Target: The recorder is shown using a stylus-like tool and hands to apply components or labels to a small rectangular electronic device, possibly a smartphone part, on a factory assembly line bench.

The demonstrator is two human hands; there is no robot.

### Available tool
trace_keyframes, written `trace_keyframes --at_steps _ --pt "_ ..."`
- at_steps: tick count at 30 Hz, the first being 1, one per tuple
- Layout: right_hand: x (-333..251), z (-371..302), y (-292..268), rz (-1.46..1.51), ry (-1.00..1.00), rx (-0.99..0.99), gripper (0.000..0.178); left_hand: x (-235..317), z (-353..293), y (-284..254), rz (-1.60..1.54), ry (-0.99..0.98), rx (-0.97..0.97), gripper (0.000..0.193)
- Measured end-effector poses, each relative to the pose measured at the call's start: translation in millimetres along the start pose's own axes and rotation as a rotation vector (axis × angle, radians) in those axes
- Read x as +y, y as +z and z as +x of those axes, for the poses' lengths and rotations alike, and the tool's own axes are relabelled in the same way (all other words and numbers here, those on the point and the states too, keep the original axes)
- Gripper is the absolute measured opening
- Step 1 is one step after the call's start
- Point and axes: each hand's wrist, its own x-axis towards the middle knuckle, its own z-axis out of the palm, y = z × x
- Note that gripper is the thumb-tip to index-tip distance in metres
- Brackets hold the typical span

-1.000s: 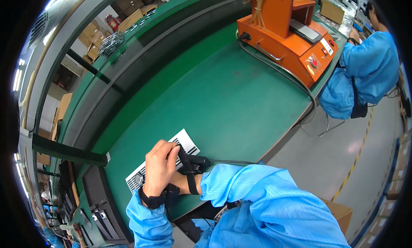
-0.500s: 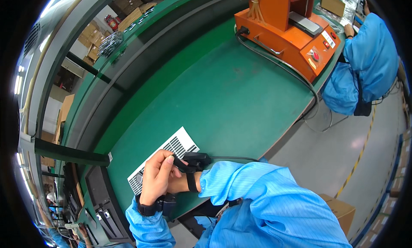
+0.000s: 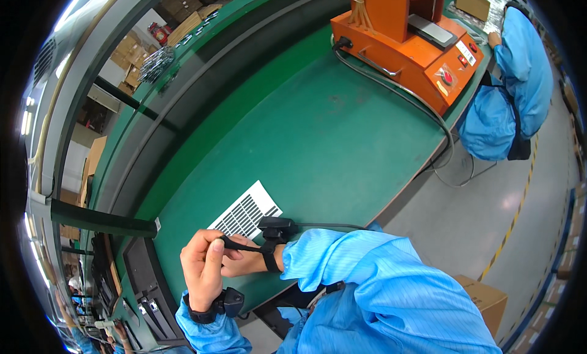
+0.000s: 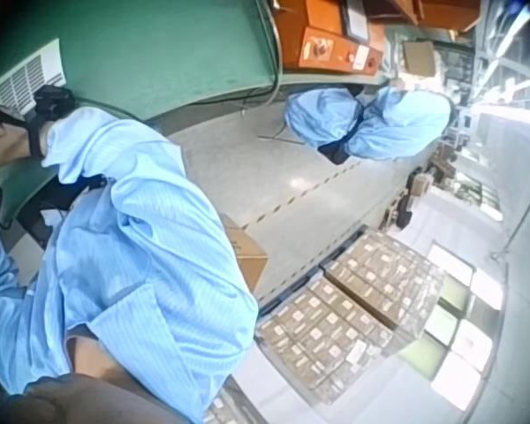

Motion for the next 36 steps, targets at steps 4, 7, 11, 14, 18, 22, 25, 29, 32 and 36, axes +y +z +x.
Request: trace_keyframes --at_steps 4,7,11,14,18,22,25,29,32,36 --pt "-3 15 -5 0.025 -0.005 -0.009 0.011 7 -14 0 0.049 0.058 0.008 0.017" --pt "-3 38 -9 -0.095 0.387 -0.402 0.021 6 -24 -1 0.123 0.128 0.015 0.019" --pt "-17 58 -25 0.027 0.430 -0.206 0.019 3 -27 3 0.183 0.226 -0.003 0.014" --pt "-14 61 -28 0.190 0.500 -0.130 0.022 1 -27 6 0.204 0.266 -0.009 0.010" --pt "-16 66 -32 0.538 0.669 -0.125 0.022 -4 -28 7 0.261 0.293 -0.038 0.011" --pt "-15 72 -38 0.726 0.651 -0.068 0.024 -10 -28 10 0.421 0.410 -0.061 0.016" --pt "-21 76 -51 0.812 0.803 -0.081 0.024 -13 -26 16 0.609 0.539 -0.083 0.021" --pt "-25 78 -55 0.997 0.889 -0.044 0.025 -23 -26 17 0.895 0.726 -0.099 0.022" --pt "-24 80 -58 1.079 0.920 -0.031 0.025 -23 -23 16 1.061 0.820 -0.115 0.019" --pt "-21 79 -63 1.178 0.925 0.021 0.024 -26 -17 16 1.140 0.876 -0.122 0.017"
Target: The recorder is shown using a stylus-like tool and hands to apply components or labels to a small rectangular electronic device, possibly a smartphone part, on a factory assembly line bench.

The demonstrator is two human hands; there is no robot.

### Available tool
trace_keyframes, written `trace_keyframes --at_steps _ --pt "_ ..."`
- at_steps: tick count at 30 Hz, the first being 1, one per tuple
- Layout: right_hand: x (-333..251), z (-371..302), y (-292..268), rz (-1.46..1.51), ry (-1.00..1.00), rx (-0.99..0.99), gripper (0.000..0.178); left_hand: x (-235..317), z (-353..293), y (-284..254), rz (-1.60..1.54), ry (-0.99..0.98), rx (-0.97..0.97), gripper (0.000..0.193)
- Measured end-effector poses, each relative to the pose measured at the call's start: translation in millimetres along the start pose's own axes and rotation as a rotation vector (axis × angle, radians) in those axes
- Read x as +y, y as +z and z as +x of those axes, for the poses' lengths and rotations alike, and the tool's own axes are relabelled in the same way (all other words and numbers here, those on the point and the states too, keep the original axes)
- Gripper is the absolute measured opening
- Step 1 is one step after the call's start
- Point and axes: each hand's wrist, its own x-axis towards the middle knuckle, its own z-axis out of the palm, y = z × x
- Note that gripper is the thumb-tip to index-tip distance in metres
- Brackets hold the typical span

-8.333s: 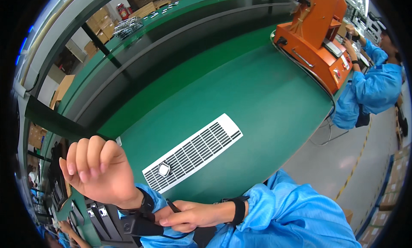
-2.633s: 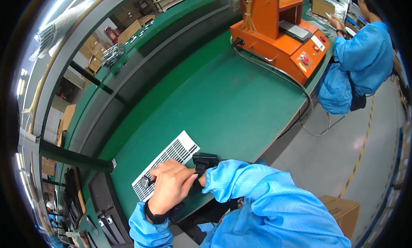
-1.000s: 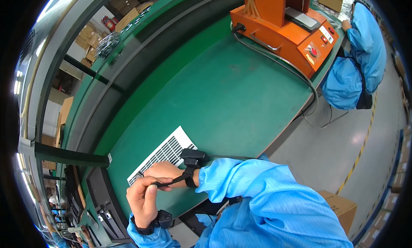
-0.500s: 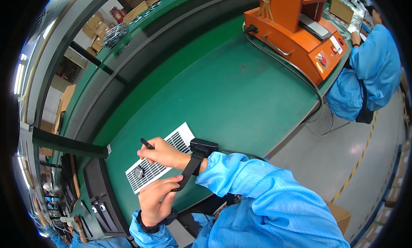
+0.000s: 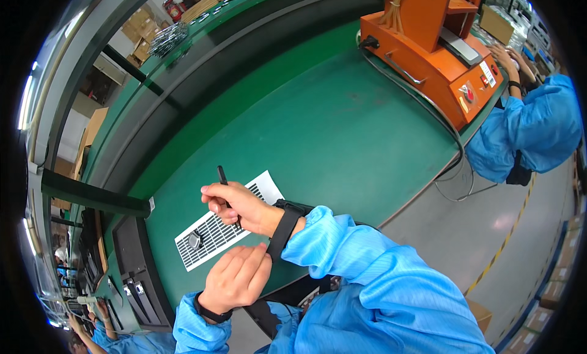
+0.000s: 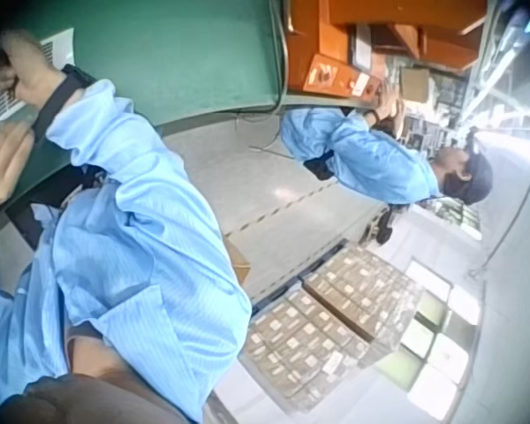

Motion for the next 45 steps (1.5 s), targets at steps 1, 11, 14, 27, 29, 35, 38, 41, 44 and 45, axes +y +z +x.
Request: trace_keyframes --at_steps 1,11,14,27,29,35,38,41,44,45 --pt "0 1 -1 0.026 -0.010 0.006 0.024 0 -1 2 -0.001 -0.001 -0.001 0.017" --pt "-1 2 -4 0.118 -0.028 0.016 0.020 5 3 15 -0.029 -0.001 0.019 0.013" --pt "-2 2 -6 0.126 -0.030 0.021 0.020 6 5 18 -0.016 0.017 0.011 0.010" --pt "-18 2 -9 0.295 -0.113 0.092 0.018 18 4 31 -0.020 -0.172 0.004 0.036" --pt "-19 1 -10 0.312 -0.136 0.131 0.018 27 12 30 -0.076 -0.270 0.006 0.035" --pt "-22 0 -15 0.304 -0.184 0.108 0.018 46 24 25 -0.261 -0.271 0.024 0.025" --pt "-22 -1 -12 0.305 -0.178 0.106 0.019 54 24 26 -0.436 -0.272 0.029 0.024" --pt "-24 -2 -12 0.289 -0.188 0.109 0.019 57 23 29 -0.583 -0.336 0.031 0.024" --pt "-25 -2 -12 0.248 -0.236 0.123 0.020 55 25 28 -0.694 -0.430 0.058 0.021" --pt "-26 -2 -11 0.214 -0.265 0.126 0.020 51 24 25 -0.807 -0.526 0.054 0.020"
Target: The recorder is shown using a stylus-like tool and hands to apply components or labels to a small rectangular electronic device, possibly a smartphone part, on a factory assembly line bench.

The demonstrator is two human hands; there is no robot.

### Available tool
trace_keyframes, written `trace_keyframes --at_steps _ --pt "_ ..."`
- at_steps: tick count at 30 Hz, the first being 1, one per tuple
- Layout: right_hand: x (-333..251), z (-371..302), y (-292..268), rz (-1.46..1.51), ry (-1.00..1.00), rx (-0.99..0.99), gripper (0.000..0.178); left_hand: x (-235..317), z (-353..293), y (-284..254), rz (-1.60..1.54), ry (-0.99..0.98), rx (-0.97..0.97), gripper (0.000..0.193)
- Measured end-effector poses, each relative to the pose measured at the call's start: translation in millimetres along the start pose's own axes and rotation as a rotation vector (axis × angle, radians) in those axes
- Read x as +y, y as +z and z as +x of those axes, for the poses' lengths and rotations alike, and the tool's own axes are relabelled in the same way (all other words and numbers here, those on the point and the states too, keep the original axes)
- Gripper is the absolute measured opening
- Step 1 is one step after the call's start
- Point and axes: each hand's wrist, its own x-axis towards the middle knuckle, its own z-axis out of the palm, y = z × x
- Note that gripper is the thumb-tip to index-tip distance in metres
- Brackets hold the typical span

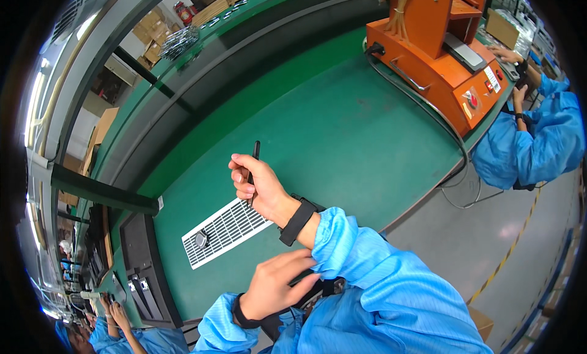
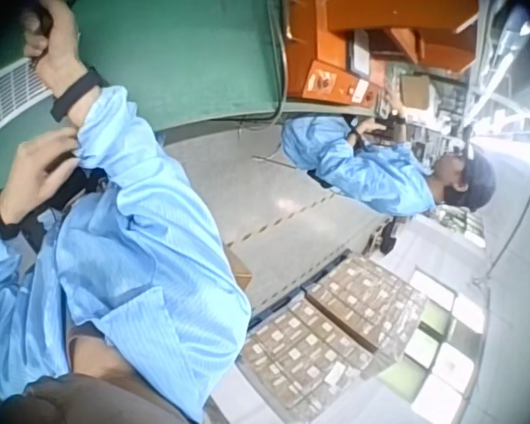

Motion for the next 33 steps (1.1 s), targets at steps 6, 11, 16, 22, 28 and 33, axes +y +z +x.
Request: trace_keyframes --at_steps 6,11,16,22,28,33 --pt "1 -10 11 -0.194 -0.104 -0.042 0.023 -22 13 -25 0.183 -0.380 -0.043 0.035" --pt "3 -13 10 -0.128 -0.048 -0.125 0.024 -35 28 -34 -0.001 -0.545 -0.170 0.036" --pt "-4 -15 12 -0.024 -0.040 -0.169 0.026 -53 22 -32 0.092 -0.471 -0.041 0.042" --pt "-4 -18 16 -0.133 -0.105 -0.145 0.024 -88 13 -68 -0.612 -0.297 0.675 0.039" --pt "-1 -21 28 -0.466 -0.141 -0.079 0.023 -84 19 -114 -1.434 -0.068 0.850 0.036" --pt "28 -24 21 -0.889 -0.055 -0.342 0.015 -78 38 -129 -1.767 0.075 0.793 0.033"
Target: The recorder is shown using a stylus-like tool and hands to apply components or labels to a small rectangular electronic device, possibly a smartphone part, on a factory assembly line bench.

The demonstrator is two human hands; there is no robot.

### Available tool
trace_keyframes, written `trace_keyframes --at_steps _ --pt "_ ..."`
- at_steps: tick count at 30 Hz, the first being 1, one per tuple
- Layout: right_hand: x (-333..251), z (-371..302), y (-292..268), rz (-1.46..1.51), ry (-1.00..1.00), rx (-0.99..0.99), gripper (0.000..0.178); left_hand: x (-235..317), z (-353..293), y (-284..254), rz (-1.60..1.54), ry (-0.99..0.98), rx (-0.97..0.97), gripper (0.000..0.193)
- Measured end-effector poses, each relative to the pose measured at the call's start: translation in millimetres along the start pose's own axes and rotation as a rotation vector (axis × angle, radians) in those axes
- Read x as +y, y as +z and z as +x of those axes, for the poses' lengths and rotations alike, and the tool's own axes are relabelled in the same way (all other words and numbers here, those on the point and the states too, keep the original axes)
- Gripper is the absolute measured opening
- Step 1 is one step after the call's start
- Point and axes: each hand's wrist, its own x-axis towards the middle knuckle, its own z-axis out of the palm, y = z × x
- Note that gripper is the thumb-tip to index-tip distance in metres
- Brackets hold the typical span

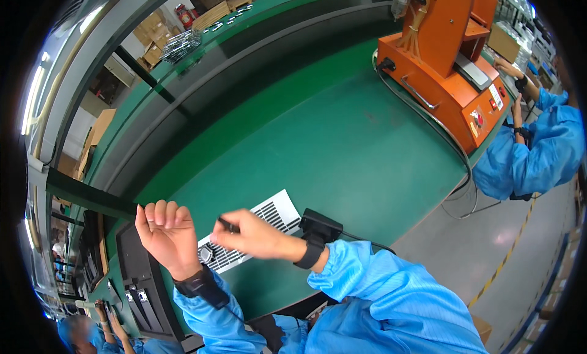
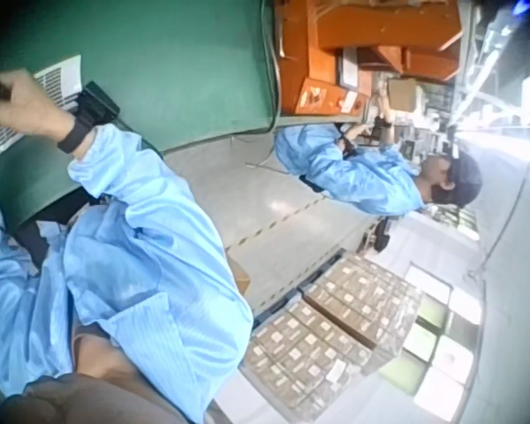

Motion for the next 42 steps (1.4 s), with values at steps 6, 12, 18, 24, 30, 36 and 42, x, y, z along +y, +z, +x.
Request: trace_keyframes --at_steps 6,12,18,24,30,36,42 --pt "13 -2 6 0.201 0.242 -0.158 0.027 -41 -15 23 1.334 0.765 -0.393 0.034" --pt "-30 -31 7 0.581 -0.188 -0.412 0.026 -59 -20 57 1.393 0.725 -0.916 0.013" --pt "-27 -30 10 0.542 -0.013 -0.667 0.023 -83 -40 43 1.615 1.057 -0.949 0.022" --pt "-19 -19 14 0.427 0.142 -0.678 0.021 -84 -48 56 1.531 0.848 -1.048 0.026" --pt "4 -9 2 0.307 0.230 -0.732 0.021 -98 -64 51 1.267 0.310 -1.119 0.031" --pt "1 -6 1 0.169 0.236 -0.847 0.024 -110 -80 45 0.912 -0.213 -1.098 0.036" --pt "-2 -3 -4 0.110 0.268 -0.764 0.037 -92 -48 39 0.743 -0.725 -1.046 0.017"
